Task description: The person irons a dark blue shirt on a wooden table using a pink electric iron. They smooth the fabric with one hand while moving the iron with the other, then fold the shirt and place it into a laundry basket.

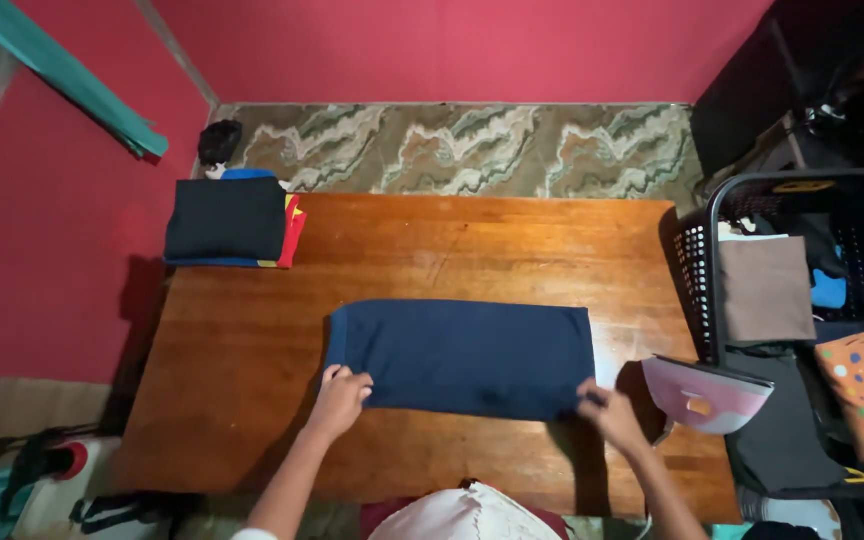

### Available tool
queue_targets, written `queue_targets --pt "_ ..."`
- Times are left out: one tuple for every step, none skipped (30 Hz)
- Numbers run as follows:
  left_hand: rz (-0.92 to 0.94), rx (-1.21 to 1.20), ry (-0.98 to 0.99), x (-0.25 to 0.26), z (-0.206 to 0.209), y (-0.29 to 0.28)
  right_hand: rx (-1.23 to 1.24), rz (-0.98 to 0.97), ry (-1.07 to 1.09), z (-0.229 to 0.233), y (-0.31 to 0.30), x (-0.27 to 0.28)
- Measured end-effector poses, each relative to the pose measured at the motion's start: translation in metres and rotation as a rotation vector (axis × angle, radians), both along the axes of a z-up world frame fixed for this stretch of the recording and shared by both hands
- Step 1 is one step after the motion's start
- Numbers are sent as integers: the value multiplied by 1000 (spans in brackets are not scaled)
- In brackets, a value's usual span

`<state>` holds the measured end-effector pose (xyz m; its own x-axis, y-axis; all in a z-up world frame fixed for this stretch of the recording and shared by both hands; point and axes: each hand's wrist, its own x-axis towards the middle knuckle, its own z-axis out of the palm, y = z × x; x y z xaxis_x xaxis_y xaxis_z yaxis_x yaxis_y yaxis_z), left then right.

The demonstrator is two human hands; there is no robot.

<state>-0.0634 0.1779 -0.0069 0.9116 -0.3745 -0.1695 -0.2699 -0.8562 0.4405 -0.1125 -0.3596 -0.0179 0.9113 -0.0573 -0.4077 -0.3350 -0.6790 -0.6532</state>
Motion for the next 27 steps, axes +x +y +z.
queue_targets --pt "26 124 3 11 -28 3 70 -138 47 -12 -5 17" --pt "52 248 5 21 -55 5 138 -277 92 -23 -9 33" --pt "47 248 4 24 -63 4 139 -282 91 -19 -8 31" --pt "35 300 -15 26 -70 4 260 -364 91 -15 -7 30" --pt "30 348 -39 31 -77 2 379 -438 85 -8 -6 33" --pt "31 345 -44 32 -65 0 377 -437 79 -32 -13 36" --pt "46 330 -23 28 -53 -1 260 -428 76 -57 -18 33" --pt "60 315 -1 24 -41 -3 142 -419 73 -82 -24 30" --pt "55 314 2 18 -26 -5 140 -424 76 -58 -10 25" --pt "66 231 -54 11 -10 -6 89 -397 21 -34 4 20" --pt "77 147 -113 7 6 -7 38 -371 -37 -9 19 18" --pt "72 146 -114 0 5 -9 37 -376 -37 -16 19 23" --pt "107 173 -120 -1 6 -10 -53 -291 -82 -22 20 33" --pt "143 199 -126 -3 6 -11 -143 -205 -125 -28 20 42" --pt "138 199 -132 -6 0 -14 -143 -211 -130 -32 21 60" --pt "208 240 -145 -8 -7 -17 -141 -163 -218 -36 22 77" --pt "281 281 -154 -13 -15 -20 -140 -112 -303 -40 22 93" --pt "280 278 -156 -14 -21 -28 -142 -113 -305 -31 29 108" --pt "356 312 -70 -17 -27 -35 -380 -81 -340 -22 38 126" --pt "432 345 17 -20 -33 -42 -618 -47 -375 -13 48 144" --pt "456 343 20 -27 -37 -50 -615 -25 -384 -1 66 144" --pt "461 327 37 -33 -41 -58 -648 -172 -544 11 83 145" --pt "449 315 48 -35 -44 -64 -674 -340 -698 22 101 142" --pt "458 317 47 -38 -37 -65 -669 -334 -701 32 125 131" --pt "480 294 105 -43 -30 -69 -496 -330 -578 42 147 118" --pt "502 271 163 -47 -24 -73 -326 -323 -453 52 169 105" --pt "507 271 163 -50 -31 -74 -325 -318 -455 33 176 95"
